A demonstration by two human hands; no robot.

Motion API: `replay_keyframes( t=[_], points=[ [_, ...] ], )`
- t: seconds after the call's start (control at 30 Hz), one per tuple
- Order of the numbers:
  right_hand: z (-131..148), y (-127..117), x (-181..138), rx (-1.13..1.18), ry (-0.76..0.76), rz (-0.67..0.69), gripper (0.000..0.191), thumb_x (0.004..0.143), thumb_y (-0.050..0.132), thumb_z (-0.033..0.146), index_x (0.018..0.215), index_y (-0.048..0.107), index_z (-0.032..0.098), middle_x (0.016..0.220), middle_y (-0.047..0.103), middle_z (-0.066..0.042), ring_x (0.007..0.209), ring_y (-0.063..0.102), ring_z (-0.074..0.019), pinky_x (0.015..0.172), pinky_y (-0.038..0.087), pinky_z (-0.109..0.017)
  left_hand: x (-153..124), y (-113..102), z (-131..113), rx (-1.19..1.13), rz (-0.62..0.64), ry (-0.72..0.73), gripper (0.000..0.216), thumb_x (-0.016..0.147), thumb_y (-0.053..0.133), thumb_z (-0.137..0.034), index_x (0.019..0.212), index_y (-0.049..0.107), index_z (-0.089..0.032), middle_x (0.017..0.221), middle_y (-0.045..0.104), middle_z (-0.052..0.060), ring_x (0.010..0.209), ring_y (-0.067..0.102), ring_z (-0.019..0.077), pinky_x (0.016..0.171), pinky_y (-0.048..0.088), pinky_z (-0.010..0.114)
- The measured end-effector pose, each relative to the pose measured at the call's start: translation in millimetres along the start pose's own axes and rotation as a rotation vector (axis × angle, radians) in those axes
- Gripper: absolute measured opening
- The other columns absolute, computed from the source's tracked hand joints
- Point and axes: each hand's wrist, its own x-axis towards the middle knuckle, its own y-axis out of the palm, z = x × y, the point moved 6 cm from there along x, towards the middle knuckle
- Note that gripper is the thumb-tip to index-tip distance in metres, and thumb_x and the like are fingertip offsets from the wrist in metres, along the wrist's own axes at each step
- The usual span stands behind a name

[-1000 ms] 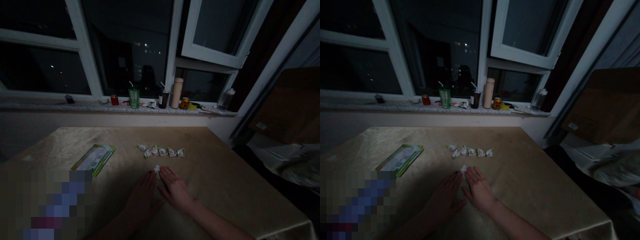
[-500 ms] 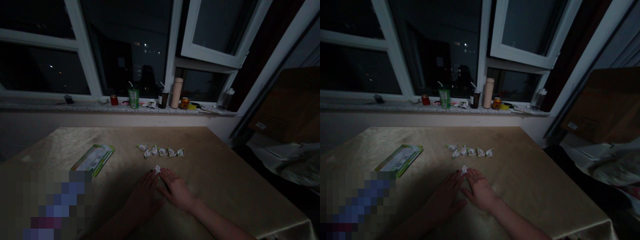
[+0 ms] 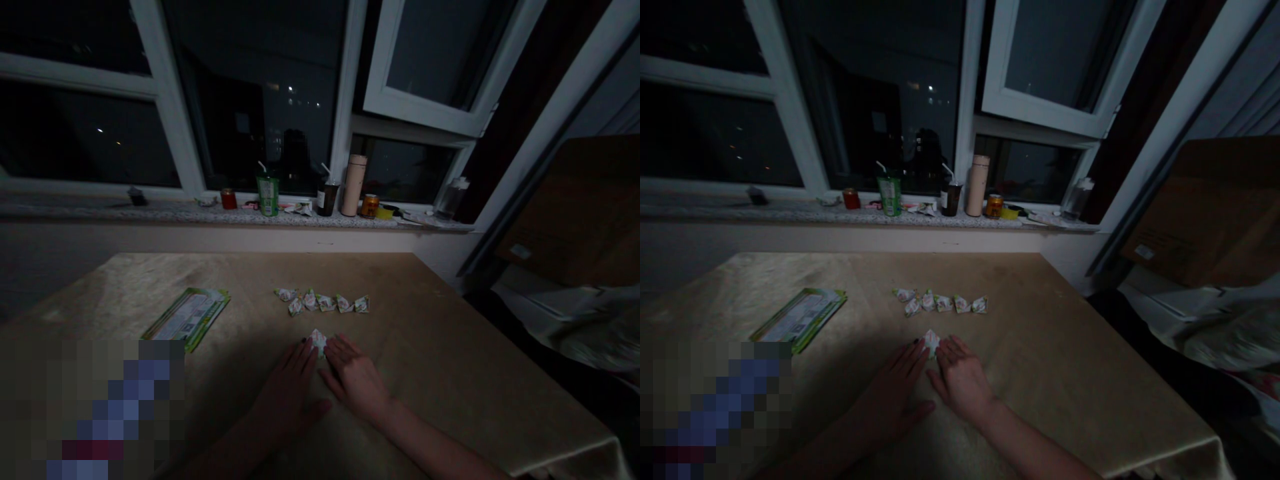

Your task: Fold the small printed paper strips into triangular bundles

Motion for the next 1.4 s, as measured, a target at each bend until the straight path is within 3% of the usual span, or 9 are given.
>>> replay_keyframes(
  t=[0.43, 0.67, 0.9, 1.13, 1.23, 1.4],
  points=[
    [0, -1, -1, 0.025, 0.009, -0.002, 0.032, 0.089, 0.051, 0.029, 0.115, 0.061, 0.013, 0.117, 0.065, -0.012, 0.113, 0.058, -0.0234, 0.107, 0.037, -0.04, -1, 2, 2, -0.052, 0.004, 0.044, 0.092, 0.078, 0.048, -0.071, 0.143, 0.03, -0.008, 0.148, 0.025, 0.023, 0.135, 0.027, 0.037, 0.106, 0.03, 0.052],
    [-2, -1, 0, 0.04, 0.019, 0.017, 0.035, 0.088, 0.052, 0.032, 0.116, 0.06, 0.013, 0.117, 0.065, -0.012, 0.112, 0.058, -0.0226, 0.106, 0.039, -0.037, -3, 2, 2, -0.039, 0.003, 0.029, 0.082, 0.085, 0.049, -0.06, 0.145, 0.025, -0.01, 0.15, 0.025, 0.02, 0.136, 0.026, 0.0332, 0.108, 0.029, 0.049],
    [-2, 0, -1, 0.057, 0.03, 0.014, 0.035, 0.088, 0.052, 0.03, 0.117, 0.061, 0.012, 0.118, 0.064, -0.012, 0.113, 0.057, -0.0228, 0.106, 0.039, -0.036, -3, 2, 3, -0.028, -0.008, 0.035, 0.082, 0.084, 0.049, -0.062, 0.144, 0.028, -0.009, 0.148, 0.029, 0.021, 0.135, 0.028, 0.0342, 0.107, 0.031, 0.05],
    [-15, -3, 2, 0.257, 0.101, -0.022, 0.028, 0.088, 0.052, 0.024, 0.113, 0.063, 0.022, 0.115, 0.067, -0.005, 0.11, 0.06, -0.0189, 0.104, 0.041, -0.036, -3, -8, 2, -0.037, -0.046, 0.052, 0.065, 0.093, 0.042, -0.048, 0.146, 0.024, -0.016, 0.149, 0.031, 0.014, 0.135, 0.031, 0.0289, 0.107, 0.034, 0.046],
    [-24, -4, 3, 0.336, 0.154, -0.056, 0.033, 0.084, 0.055, 0.02, 0.116, 0.062, 0.021, 0.118, 0.065, -0.008, 0.114, 0.058, -0.0207, 0.104, 0.039, -0.041, -3, -9, 2, -0.024, -0.039, 0.055, 0.062, 0.095, 0.039, -0.045, 0.147, 0.022, -0.016, 0.149, 0.03, 0.013, 0.135, 0.03, 0.0281, 0.108, 0.033, 0.045],
    [-33, -4, 1, 0.198, 0.252, -0.069, 0.044, 0.081, 0.059, 0.026, 0.124, 0.057, 0.016, 0.135, 0.05, -0.016, 0.13, 0.041, -0.0286, 0.109, 0.023, -0.057, -3, -7, 3, -0.009, -0.036, 0.036, 0.06, 0.095, 0.039, -0.047, 0.145, 0.028, -0.016, 0.15, 0.029, 0.013, 0.136, 0.029, 0.0285, 0.108, 0.032, 0.044]
  ],
)
